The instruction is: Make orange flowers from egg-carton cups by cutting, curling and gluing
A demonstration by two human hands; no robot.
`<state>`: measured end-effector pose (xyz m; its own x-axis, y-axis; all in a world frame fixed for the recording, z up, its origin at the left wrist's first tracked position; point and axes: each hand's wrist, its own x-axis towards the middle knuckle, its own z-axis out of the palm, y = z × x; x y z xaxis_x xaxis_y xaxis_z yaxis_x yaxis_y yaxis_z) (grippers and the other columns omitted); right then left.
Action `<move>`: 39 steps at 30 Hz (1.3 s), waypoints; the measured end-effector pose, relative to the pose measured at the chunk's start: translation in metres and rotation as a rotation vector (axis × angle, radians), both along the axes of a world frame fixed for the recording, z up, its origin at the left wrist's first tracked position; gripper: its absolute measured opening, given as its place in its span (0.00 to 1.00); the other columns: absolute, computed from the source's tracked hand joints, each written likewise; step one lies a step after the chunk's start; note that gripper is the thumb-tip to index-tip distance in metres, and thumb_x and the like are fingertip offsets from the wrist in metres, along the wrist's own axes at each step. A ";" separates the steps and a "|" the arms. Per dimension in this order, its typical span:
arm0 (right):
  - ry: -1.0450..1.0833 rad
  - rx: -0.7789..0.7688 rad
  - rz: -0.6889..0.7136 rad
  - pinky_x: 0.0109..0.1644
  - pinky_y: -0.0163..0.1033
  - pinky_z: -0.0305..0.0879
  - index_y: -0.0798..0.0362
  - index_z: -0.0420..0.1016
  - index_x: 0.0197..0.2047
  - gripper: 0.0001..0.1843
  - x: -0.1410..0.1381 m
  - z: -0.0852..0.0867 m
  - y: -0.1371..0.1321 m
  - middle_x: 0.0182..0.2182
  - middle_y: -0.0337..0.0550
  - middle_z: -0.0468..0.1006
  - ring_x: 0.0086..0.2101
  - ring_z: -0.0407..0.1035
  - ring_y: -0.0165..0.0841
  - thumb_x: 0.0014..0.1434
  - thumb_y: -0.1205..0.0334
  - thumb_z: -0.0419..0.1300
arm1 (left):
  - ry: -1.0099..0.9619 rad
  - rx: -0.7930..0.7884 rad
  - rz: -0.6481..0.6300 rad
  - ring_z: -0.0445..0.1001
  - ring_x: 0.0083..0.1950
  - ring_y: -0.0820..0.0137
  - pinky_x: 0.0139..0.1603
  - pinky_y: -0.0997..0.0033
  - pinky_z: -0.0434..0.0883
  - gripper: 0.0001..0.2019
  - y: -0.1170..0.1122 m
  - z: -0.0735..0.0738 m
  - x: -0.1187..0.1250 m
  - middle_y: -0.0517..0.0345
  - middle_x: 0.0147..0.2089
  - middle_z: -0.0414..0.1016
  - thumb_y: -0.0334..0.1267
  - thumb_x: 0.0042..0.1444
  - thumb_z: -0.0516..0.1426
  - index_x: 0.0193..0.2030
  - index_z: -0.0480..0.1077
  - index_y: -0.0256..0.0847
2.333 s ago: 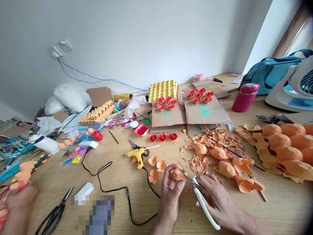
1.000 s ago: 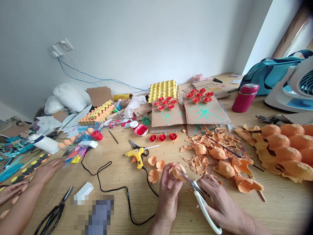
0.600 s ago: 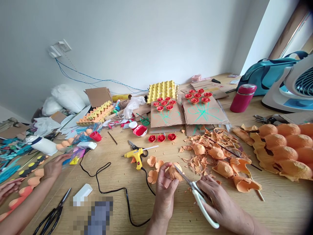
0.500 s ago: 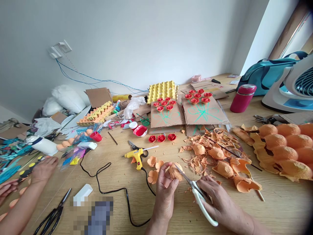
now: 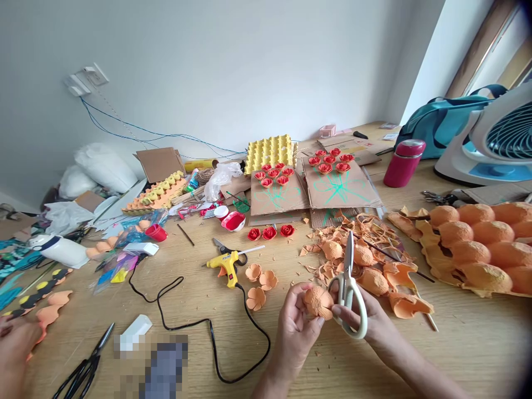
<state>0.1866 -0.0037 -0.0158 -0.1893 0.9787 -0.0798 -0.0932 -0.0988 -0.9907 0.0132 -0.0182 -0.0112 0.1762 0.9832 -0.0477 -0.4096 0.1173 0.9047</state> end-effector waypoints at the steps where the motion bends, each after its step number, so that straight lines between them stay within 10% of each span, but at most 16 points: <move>1: 0.011 -0.013 -0.004 0.30 0.34 0.61 0.49 0.69 0.40 0.23 0.000 0.001 0.000 0.28 0.33 0.67 0.27 0.59 0.29 0.54 0.41 0.69 | 0.010 0.014 -0.024 0.75 0.48 0.65 0.52 0.68 0.70 0.25 0.000 -0.001 0.001 0.53 0.47 0.77 0.41 0.52 0.71 0.55 0.70 0.45; 10: 0.001 -0.001 0.127 0.31 0.35 0.61 0.50 0.71 0.40 0.24 -0.002 0.001 -0.004 0.28 0.33 0.66 0.27 0.60 0.30 0.52 0.42 0.72 | -0.097 -0.163 -0.081 0.70 0.35 0.71 0.39 0.73 0.65 0.20 0.004 0.001 -0.005 0.58 0.35 0.73 0.48 0.49 0.71 0.40 0.70 0.39; 15: 0.012 0.010 0.175 0.38 0.38 0.63 0.51 0.71 0.41 0.23 0.001 -0.004 -0.002 0.33 0.38 0.70 0.33 0.63 0.33 0.56 0.41 0.69 | -0.134 -0.224 -0.144 0.69 0.35 0.71 0.39 0.72 0.64 0.21 0.003 0.010 -0.007 0.59 0.34 0.75 0.37 0.44 0.72 0.44 0.71 0.39; 23: 0.269 -0.241 0.354 0.21 0.33 0.48 0.53 0.72 0.33 0.31 0.002 -0.005 -0.004 0.16 0.32 0.65 0.16 0.54 0.25 0.59 0.29 0.58 | -0.318 -0.222 -0.006 0.69 0.36 0.71 0.42 0.69 0.65 0.30 0.009 0.003 -0.016 0.61 0.34 0.70 0.36 0.47 0.69 0.59 0.72 0.40; 28: 0.388 -0.370 0.451 0.18 0.31 0.46 0.54 0.72 0.34 0.31 -0.002 -0.011 -0.013 0.13 0.30 0.62 0.13 0.50 0.23 0.62 0.30 0.55 | -0.382 -0.179 -0.053 0.70 0.39 0.69 0.47 0.67 0.67 0.20 0.009 0.004 -0.016 0.58 0.36 0.72 0.38 0.49 0.69 0.50 0.77 0.41; 39: 0.393 -0.379 0.369 0.21 0.34 0.44 0.51 0.74 0.32 0.31 -0.002 -0.003 -0.007 0.13 0.31 0.61 0.15 0.48 0.25 0.62 0.29 0.54 | -0.256 -0.216 -0.098 0.70 0.38 0.68 0.46 0.65 0.65 0.29 0.006 0.005 -0.013 0.56 0.36 0.72 0.42 0.45 0.71 0.55 0.77 0.36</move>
